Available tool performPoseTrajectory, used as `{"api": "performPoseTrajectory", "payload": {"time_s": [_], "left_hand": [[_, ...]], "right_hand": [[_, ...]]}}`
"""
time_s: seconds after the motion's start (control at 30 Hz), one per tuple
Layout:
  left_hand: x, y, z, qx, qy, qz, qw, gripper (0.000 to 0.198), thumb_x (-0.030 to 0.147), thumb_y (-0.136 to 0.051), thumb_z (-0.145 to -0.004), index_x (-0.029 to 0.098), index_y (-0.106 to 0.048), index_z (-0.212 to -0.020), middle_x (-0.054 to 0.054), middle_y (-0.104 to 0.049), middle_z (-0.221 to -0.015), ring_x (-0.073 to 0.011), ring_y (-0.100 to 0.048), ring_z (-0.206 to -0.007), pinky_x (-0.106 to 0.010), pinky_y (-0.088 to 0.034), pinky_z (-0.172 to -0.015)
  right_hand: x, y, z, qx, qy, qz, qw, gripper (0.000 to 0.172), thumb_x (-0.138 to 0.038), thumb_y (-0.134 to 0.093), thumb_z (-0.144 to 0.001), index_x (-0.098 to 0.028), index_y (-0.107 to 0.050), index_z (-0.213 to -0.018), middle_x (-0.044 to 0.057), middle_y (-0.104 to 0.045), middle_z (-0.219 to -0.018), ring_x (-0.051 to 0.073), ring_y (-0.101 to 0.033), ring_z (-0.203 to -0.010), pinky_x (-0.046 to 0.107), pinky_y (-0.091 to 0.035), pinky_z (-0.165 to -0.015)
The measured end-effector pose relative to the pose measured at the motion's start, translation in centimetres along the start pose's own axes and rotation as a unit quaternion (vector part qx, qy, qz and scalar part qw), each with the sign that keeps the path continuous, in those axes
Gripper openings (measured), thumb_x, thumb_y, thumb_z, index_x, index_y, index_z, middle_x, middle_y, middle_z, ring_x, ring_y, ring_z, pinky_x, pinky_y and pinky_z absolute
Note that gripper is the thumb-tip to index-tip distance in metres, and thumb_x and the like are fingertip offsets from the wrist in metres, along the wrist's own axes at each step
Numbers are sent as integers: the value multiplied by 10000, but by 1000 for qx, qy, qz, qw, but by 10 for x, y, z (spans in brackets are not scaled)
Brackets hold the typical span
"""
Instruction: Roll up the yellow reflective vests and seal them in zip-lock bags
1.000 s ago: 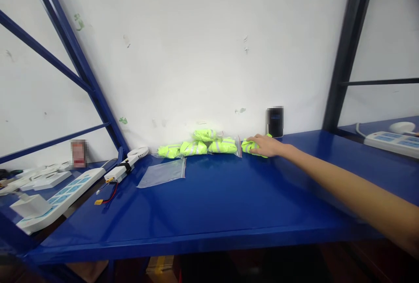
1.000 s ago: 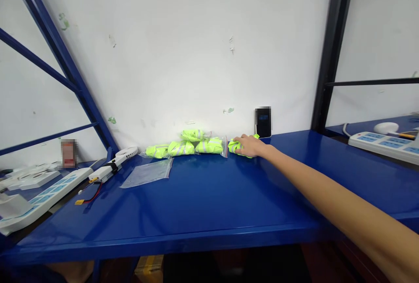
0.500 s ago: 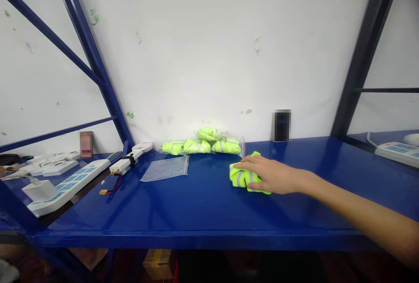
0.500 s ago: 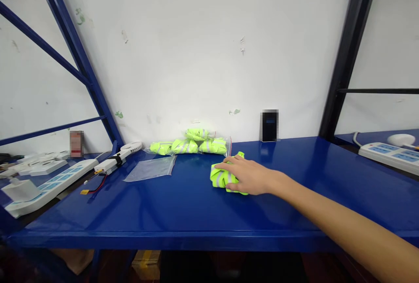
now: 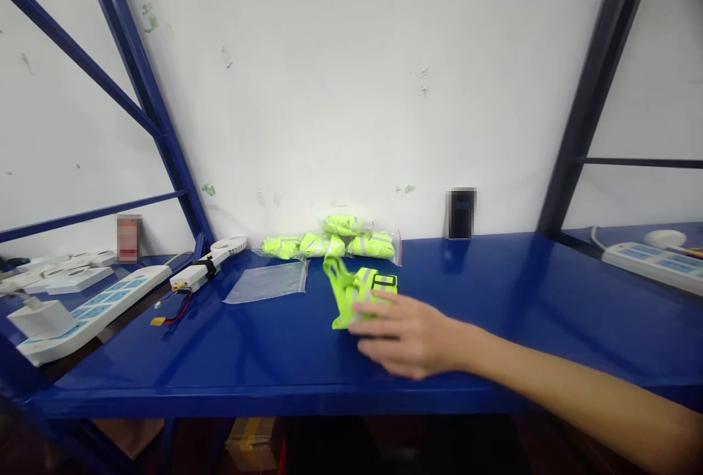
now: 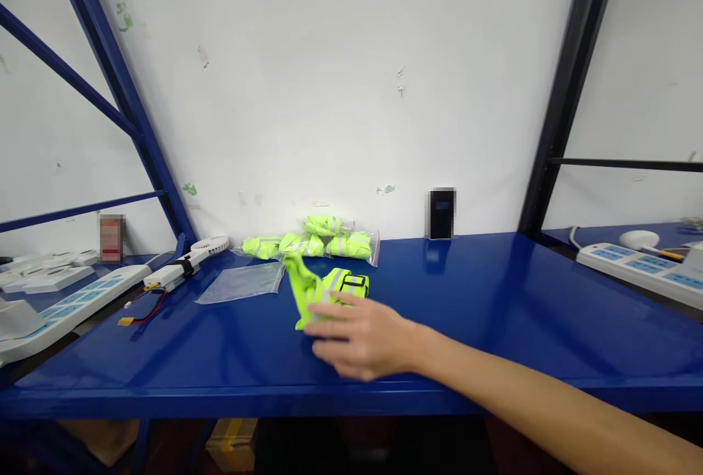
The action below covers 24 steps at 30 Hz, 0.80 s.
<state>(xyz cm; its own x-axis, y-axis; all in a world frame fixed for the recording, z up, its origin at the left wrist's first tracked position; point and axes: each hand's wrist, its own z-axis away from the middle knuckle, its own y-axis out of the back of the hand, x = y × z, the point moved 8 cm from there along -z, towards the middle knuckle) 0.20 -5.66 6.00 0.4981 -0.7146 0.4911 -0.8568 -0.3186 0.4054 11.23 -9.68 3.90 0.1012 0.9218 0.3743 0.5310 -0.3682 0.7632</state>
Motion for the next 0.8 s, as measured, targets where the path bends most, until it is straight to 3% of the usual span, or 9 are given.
{"api": "performPoseTrajectory", "payload": {"time_s": [0.07, 0.13, 0.2, 0.27, 0.33, 0.43, 0.57, 0.7, 0.8], "left_hand": [[5, 11, -8, 4, -19, 18, 1000, 416, 380, -231, -1005, 381, -636, -1101, -74, -586, -641, -231, -651, -744, -410, -448, -535], [11, 28, -19, 0, -34, 39, 999, 375, 403, -268, -1001, 348, -624, -1104, -75, -612, -689, -232, -654, -761, -433, -485, -582], [16, 42, -39, -24, -46, 86, 995, 347, 425, -296, -994, 312, -607, -1096, -72, -630, -731, -226, -654, -762, -441, -510, -630], [12, 43, -65, -71, -43, 158, 984, 293, 441, -357, -976, 276, -579, -1074, -57, -639, -758, -208, -649, -746, -425, -523, -670], [-6, 29, -89, -108, -17, 203, 973, 225, 435, -508, -914, 253, -539, -1042, -20, -636, -756, -174, -631, -714, -373, -520, -685], [-53, -19, -98, -197, 50, 166, 965, 277, 419, -668, -798, 195, -537, -897, 1, -614, -745, -126, -575, -668, -285, -467, -650], [-110, -68, -73, -258, 110, 110, 953, 357, 488, -650, -773, 148, -573, -698, -4, -572, -654, -119, -505, -611, -263, -404, -599], [-126, -72, -55, -244, 134, 105, 955, 408, 501, -520, -851, 137, -631, -702, -31, -624, -707, -149, -538, -685, -284, -423, -682], [-127, -68, -52, -243, 146, 107, 953, 370, 477, -530, -845, 140, -664, -771, -37, -655, -777, -163, -562, -741, -286, -431, -721]], "right_hand": [[-33, 13, 8, 55, 92, -7, 994, 210, -244, -508, -890, -192, -708, -931, 71, -702, -1146, 226, -533, -1261, 443, -417, -1095], [-40, 19, 17, 61, 84, -19, 994, 205, -267, -505, -889, -240, -708, -881, 63, -736, -1014, 195, -601, -1166, 370, -497, -1010], [-19, 22, 24, 59, -15, -14, 998, 237, -267, -470, -899, -252, -701, -955, 65, -736, -903, 204, -674, -982, 355, -565, -850], [19, 17, 33, 29, -163, -18, 986, 266, -233, -469, -898, -240, -673, -1067, 82, -716, -951, 219, -670, -929, 385, -555, -822], [51, 7, 40, -6, -265, -40, 963, 331, -270, -501, -896, -218, -613, -1203, 116, -652, -1158, 254, -607, -1079, 436, -507, -916], [77, -20, 40, -99, -317, -104, 937, 503, -341, -572, -853, -231, -504, -1339, 133, -473, -1383, 311, -486, -1230, 490, -443, -985], [94, -45, 33, -192, -328, -203, 902, 520, -232, -598, -762, -238, -510, -1275, 105, -478, -1236, 249, -562, -1008, 393, -499, -825], [105, -50, 32, -228, -326, -276, 875, 574, -185, -635, -672, -228, -505, -1229, 68, -422, -1155, 167, -527, -820, 332, -492, -746], [107, -54, 39, -208, -336, -295, 870, 605, -169, -639, -661, -246, -491, -1243, 56, -397, -1150, 155, -512, -822, 324, -491, -763]]}}
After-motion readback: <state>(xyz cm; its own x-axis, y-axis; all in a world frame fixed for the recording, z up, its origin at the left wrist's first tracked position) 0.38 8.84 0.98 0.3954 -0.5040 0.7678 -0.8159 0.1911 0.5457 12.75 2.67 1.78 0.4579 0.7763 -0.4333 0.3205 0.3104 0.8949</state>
